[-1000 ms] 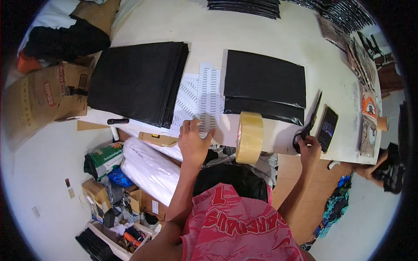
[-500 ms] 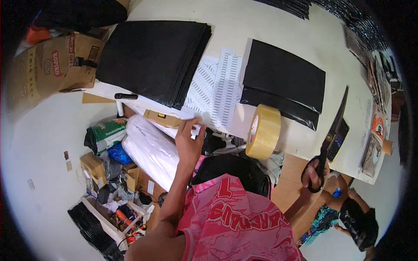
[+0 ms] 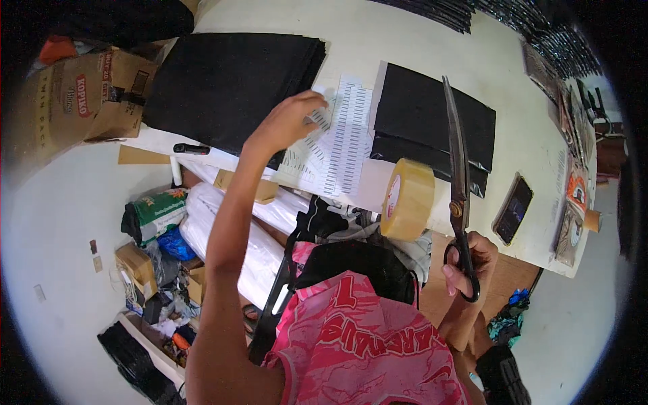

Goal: The recorder folds a shirt, places it into a black poly mailer, seals it with tape, and then uses scissors to cut and prepare a shipping label.

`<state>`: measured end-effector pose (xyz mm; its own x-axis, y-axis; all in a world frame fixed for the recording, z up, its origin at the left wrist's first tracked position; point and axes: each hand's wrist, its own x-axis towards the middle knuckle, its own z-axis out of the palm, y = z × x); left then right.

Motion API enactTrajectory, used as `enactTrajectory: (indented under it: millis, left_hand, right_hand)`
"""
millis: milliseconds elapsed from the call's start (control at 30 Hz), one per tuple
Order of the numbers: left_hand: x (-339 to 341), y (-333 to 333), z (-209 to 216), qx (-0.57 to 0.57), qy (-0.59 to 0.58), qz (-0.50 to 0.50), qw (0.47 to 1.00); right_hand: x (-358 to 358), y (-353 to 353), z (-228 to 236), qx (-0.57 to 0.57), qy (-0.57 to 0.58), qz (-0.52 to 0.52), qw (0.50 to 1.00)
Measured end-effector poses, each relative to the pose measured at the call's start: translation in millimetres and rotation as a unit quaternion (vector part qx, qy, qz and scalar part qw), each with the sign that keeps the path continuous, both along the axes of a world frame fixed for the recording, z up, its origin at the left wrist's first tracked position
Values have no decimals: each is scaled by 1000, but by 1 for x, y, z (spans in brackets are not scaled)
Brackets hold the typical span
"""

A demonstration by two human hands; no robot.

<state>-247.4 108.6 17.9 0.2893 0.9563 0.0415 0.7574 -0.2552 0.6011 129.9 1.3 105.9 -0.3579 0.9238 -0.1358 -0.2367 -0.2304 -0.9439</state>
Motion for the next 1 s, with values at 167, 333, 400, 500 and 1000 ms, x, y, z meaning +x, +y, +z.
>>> enactTrajectory:
  millis: [167, 333, 400, 500, 1000]
  left_hand:
    - [17, 40, -11, -66, 19, 101, 993]
    - [26, 44, -23, -79, 69, 205, 973]
    - [25, 46, -26, -129, 50, 247, 959]
    - [30, 53, -15, -164, 54, 241, 955]
    - [-6, 23, 40, 1, -264, 272, 925]
  right_hand:
    - [4, 0, 9, -24, -35, 3, 999]
    - [-2, 2, 8, -3, -48, 26, 999]
    - [-2, 5, 10, -37, -77, 64, 994]
    - [-1, 7, 10, -45, -77, 88, 992]
    - [-14, 6, -6, -58, -29, 51, 997]
